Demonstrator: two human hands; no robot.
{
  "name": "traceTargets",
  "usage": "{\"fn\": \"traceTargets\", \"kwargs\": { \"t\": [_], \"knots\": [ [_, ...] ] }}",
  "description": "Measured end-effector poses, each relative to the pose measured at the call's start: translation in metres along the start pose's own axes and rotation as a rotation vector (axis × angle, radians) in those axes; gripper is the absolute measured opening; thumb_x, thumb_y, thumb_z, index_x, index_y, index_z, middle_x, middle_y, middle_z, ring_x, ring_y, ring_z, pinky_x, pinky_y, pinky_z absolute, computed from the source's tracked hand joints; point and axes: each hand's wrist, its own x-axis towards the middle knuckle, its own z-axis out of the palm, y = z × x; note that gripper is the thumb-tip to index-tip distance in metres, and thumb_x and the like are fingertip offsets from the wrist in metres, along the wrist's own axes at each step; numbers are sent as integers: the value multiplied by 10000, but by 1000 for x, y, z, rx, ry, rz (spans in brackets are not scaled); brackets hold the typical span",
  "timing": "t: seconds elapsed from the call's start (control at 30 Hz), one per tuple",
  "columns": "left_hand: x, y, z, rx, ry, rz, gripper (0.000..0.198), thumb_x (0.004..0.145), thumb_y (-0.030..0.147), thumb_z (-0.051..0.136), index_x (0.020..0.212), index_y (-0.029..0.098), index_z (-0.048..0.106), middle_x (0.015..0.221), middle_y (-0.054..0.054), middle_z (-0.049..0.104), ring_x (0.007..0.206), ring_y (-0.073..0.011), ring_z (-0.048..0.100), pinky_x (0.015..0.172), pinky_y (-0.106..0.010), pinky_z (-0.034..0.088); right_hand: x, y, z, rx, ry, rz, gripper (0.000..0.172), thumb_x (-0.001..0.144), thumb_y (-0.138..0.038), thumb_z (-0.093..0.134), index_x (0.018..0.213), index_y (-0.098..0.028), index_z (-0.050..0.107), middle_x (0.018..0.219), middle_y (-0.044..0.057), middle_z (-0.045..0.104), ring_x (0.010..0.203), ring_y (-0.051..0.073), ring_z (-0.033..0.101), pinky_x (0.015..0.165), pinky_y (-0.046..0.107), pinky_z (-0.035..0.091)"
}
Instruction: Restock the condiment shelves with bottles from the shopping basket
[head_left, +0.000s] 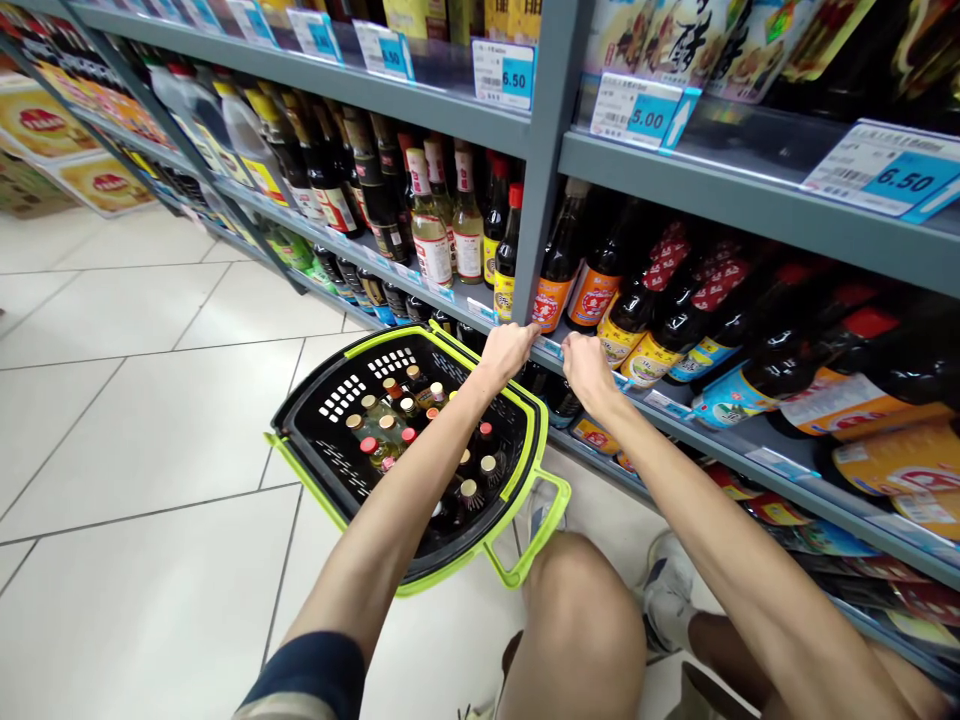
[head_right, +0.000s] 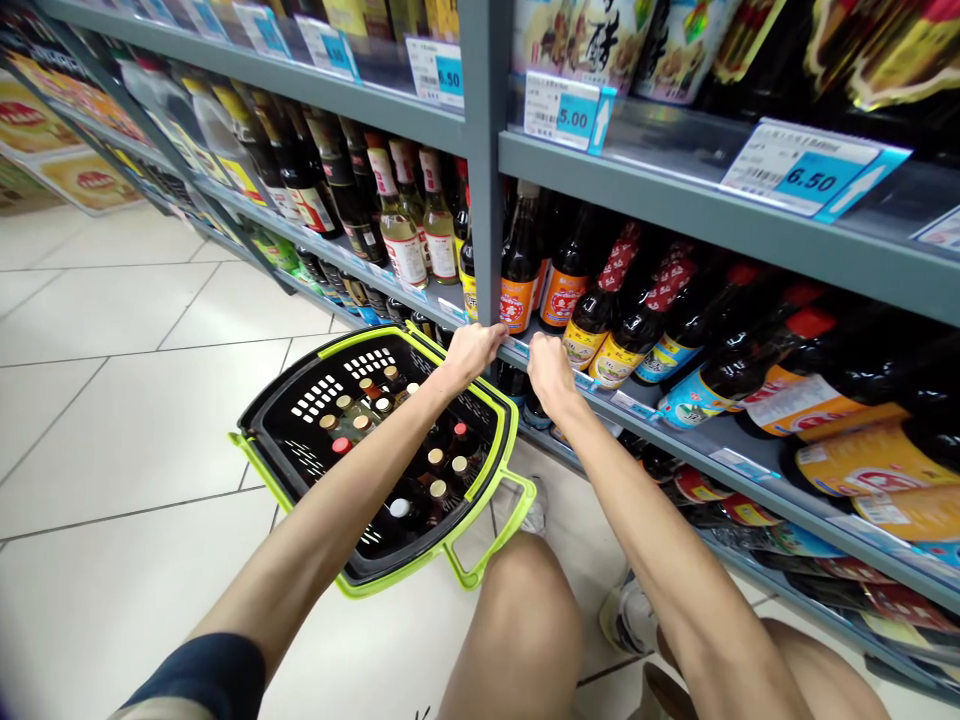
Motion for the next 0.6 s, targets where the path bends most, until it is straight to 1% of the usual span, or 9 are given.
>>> {"fn": "traceTargets", "kwargs": {
  "t": [0.1,0.17,0.23,0.3,0.33,0.4,0.47,0.53,0.6],
  "knots": [
    [0,-1,2,-4,11,-20,398,1079,299,392,1302,220,712,1006,-171,775,987,-319,735,841,-369,491,-1,0,-2,1,-1,1,319,1044,-160,419,1147,-118,718,1048,188,768,969,292,711,899,395,546],
    [0,-1,3,-12,20,-29,400,1080,297,392,1292,219,722,1008,-171,778,986,-316,736,849,-369,493,-1,-1,-4,1,-15,7,324,1043,-170,422,1147,-107,722,1045,200,766,961,302,715,892,406,550],
    [-1,0,4,-53,42,-41,401,1087,333,398,1274,219,733,1022,-168,783,975,-311,741,849,-364,500,0,-3,-5,10,-16,7,305,1029,-186,467,1153,-85,727,1064,225,762,981,325,719,908,424,553],
    [-4,3,6,-127,86,-81,400,1086,386,429,1288,217,730,1037,-162,790,978,-307,747,852,-356,509,4,-6,-5,71,32,5,330,1006,-212,530,1239,-54,704,1127,247,757,1043,345,719,961,439,552],
    [-5,5,7,-173,114,-112,407,1082,406,450,1320,213,716,1031,-158,793,982,-304,749,856,-351,512,6,-8,-4,127,69,7,380,996,-219,550,1310,-43,670,1167,250,753,1075,346,718,984,439,551],
    [-9,12,11,-256,163,-178,445,1072,408,481,1422,197,657,979,-141,800,984,-292,755,863,-338,517,14,-13,-1,264,125,19,469,987,-209,544,1422,-42,598,1221,239,751,1104,333,725,1003,429,558],
    [-11,20,15,-341,191,-221,500,1064,367,491,1517,173,575,893,-114,797,961,-273,761,853,-322,519,21,-20,1,363,134,37,482,982,-173,504,1443,-60,587,1219,216,763,1100,317,738,1006,418,565],
    [-13,29,18,-451,202,-230,537,1048,318,501,1559,152,525,801,-81,782,899,-254,760,826,-310,522,25,-26,2,405,125,53,478,974,-149,481,1429,-67,604,1217,206,771,1126,315,735,1036,419,553],
    [-18,37,19,-590,218,-215,554,1029,289,517,1561,132,519,691,-39,744,783,-233,739,791,-303,524,22,-30,1,417,131,79,505,965,-142,481,1452,-49,578,1280,217,750,1203,318,709,1094,434,522]
  ]
}}
